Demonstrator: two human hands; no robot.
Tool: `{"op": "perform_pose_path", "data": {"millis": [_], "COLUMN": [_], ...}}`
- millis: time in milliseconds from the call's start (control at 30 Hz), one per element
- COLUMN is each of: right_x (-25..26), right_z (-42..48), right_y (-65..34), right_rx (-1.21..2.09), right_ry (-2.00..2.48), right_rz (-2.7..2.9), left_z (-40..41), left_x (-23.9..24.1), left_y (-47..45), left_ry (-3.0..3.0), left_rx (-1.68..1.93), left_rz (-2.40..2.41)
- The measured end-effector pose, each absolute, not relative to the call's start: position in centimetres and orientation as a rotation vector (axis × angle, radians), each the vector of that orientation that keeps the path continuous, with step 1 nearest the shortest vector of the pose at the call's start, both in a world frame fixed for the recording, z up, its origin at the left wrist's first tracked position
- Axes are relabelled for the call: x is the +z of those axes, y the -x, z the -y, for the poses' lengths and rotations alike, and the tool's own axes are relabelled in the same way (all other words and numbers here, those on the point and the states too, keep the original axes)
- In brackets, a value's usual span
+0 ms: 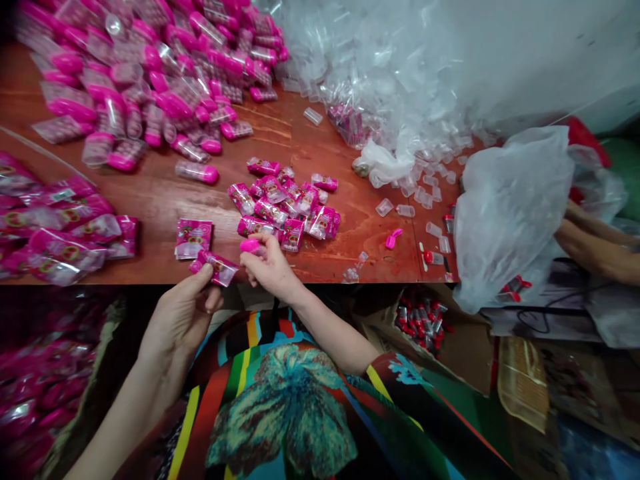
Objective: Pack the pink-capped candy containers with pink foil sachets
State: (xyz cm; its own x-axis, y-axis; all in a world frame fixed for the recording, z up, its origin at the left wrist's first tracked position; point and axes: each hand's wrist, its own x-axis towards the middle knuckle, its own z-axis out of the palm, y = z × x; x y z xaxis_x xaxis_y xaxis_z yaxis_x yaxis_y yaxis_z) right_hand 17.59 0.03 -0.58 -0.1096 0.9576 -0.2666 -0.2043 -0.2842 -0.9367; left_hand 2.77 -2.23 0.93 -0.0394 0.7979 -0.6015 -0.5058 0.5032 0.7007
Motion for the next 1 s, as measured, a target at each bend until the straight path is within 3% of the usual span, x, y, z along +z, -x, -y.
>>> {"op": "perform_pose_path", "data": {"millis": [433,667,1000], "right_x": [-0.8,-0.5,-1.1], "right_z": [3.4,3.4,3.6], "right_y": [-16.2,-16.5,-17.6], "right_rx": [1.670,1.944,1.914], "right_ry": [1.189,1.077,1.013], "right_rz": [0.930,0.820,0.794], "left_z": [2.1,2.1,2.2], "left_x": [1.0,0.4,0.5], "left_y": [-3.3,-3.3,-3.0], "left_ry": [-0.171,-0.167,-0.117], "left_rx": [1.107,1.024,1.112], "left_rz": [-1.207,-1.147,-1.172]}}
